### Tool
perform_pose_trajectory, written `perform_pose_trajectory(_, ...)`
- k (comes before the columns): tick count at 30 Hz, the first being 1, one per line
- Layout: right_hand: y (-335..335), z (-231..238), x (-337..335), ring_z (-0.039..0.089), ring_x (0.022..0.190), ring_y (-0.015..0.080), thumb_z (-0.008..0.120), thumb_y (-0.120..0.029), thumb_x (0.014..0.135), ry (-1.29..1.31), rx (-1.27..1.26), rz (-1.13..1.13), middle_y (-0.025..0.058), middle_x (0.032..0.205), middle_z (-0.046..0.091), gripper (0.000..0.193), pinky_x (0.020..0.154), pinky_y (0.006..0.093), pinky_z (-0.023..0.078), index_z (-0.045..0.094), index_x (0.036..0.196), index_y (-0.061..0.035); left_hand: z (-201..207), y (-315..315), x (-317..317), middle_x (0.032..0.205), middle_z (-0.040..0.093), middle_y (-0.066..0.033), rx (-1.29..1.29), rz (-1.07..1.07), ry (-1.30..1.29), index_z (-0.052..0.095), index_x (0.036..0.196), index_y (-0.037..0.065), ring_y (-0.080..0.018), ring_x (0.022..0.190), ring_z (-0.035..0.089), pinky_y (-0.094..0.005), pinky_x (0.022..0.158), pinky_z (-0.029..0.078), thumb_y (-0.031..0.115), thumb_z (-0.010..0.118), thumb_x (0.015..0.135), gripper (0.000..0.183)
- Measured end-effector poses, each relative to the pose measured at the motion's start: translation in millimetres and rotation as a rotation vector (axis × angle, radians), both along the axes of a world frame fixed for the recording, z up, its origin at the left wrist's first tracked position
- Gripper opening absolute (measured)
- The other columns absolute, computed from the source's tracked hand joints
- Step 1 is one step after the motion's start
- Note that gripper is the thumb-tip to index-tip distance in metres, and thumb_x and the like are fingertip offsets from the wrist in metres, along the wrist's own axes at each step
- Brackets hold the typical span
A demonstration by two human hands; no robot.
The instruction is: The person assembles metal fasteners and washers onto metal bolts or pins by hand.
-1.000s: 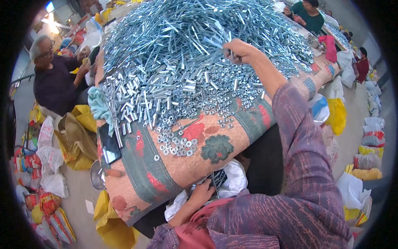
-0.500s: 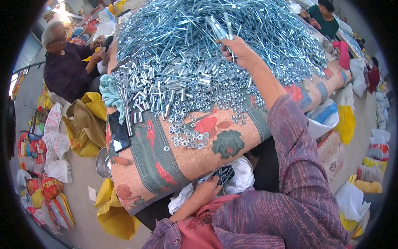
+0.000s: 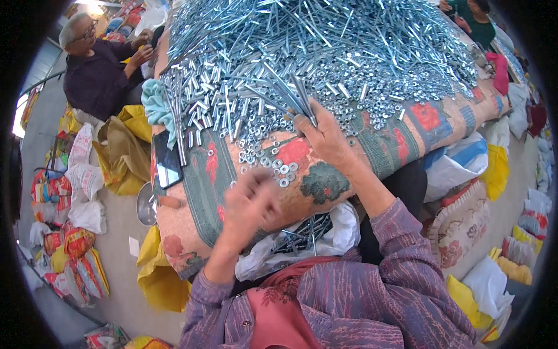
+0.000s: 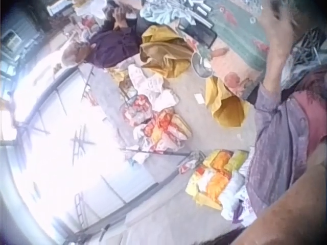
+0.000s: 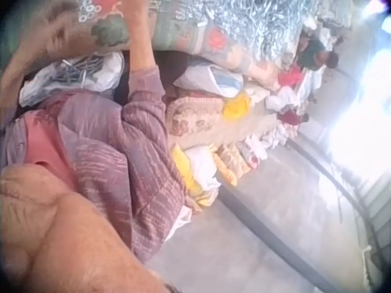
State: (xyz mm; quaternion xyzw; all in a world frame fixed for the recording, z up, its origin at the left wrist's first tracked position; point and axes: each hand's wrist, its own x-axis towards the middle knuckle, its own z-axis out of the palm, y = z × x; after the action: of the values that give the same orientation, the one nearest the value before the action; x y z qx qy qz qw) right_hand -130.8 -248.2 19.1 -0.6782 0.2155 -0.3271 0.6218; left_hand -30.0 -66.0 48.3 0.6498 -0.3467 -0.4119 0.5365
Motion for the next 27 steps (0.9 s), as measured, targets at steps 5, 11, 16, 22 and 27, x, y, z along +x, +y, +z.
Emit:
perform_pose_trajectory(5, 11, 3, -5, 0.048, 0.064, 0.0094, 0.051, -0.020, 0.093, 0.101, -0.196, 0.009, 0.0030, 0.073, 0.051, 0.020, 0.059, 0.0260, 0.042, 0.052, 0.102, -0.0022, 42, -59, 41, 0.070, 0.058, -0.0068, -0.424, 0.342, -0.611, 0.056, 0.097, -0.003, -0.0082, 0.068, 0.055, -0.0220, 0.053, 0.043, 0.013, 0.068, 0.078, 0.028)
perform_pose_trajectory(11, 12, 6, -5, 0.055, 0.064, 0.0274, 0.052, -0.015, 0.090, 0.154, -0.417, 0.015, 0.0159, 0.071, 0.055, 0.016, 0.061, 0.0350, 0.043, 0.049, 0.100, -0.0021, 30, -100, 69, 0.070, 0.062, -0.0062, -0.267, -0.088, -0.063, 0.061, 0.080, -0.001, -0.0098, 0.060, 0.058, -0.0225, 0.053, 0.044, 0.010, 0.067, 0.077, 0.014)
perform_pose_trajectory(16, 4, -5, -11, 0.054, 0.060, 0.0253, 0.052, -0.017, 0.090, 0.246, -0.303, 0.061, 0.0124, 0.069, 0.055, 0.019, 0.056, 0.0339, 0.042, 0.048, 0.100, -0.0006, 37, -99, 91, 0.068, 0.062, -0.0031, -0.217, -0.022, -0.178, 0.064, 0.082, 0.001, -0.0079, 0.055, 0.058, -0.0192, 0.050, 0.043, 0.008, 0.064, 0.080, 0.007)
perform_pose_trajectory(22, 4, -16, -13, 0.041, 0.057, 0.0037, 0.049, -0.024, 0.094, 0.047, 0.293, 0.083, -0.0034, 0.068, 0.046, 0.027, 0.047, 0.0184, 0.036, 0.053, 0.106, -0.0005, 28, -86, 75, 0.068, 0.061, -0.0095, -0.315, 0.161, -0.058, 0.057, 0.089, -0.005, -0.0151, 0.059, 0.062, -0.0242, 0.052, 0.053, 0.006, 0.060, 0.084, 0.012)
perform_pose_trajectory(27, 12, -18, -11, 0.043, 0.056, 0.0069, 0.050, -0.021, 0.093, 0.114, 0.258, 0.084, -0.0005, 0.061, 0.048, 0.020, 0.047, 0.0240, 0.034, 0.056, 0.097, -0.0019, 1, -73, 31, 0.068, 0.060, -0.0112, -0.350, 0.166, -0.008, 0.053, 0.086, -0.004, -0.0156, 0.058, 0.063, -0.0258, 0.050, 0.053, 0.003, 0.057, 0.084, 0.008)
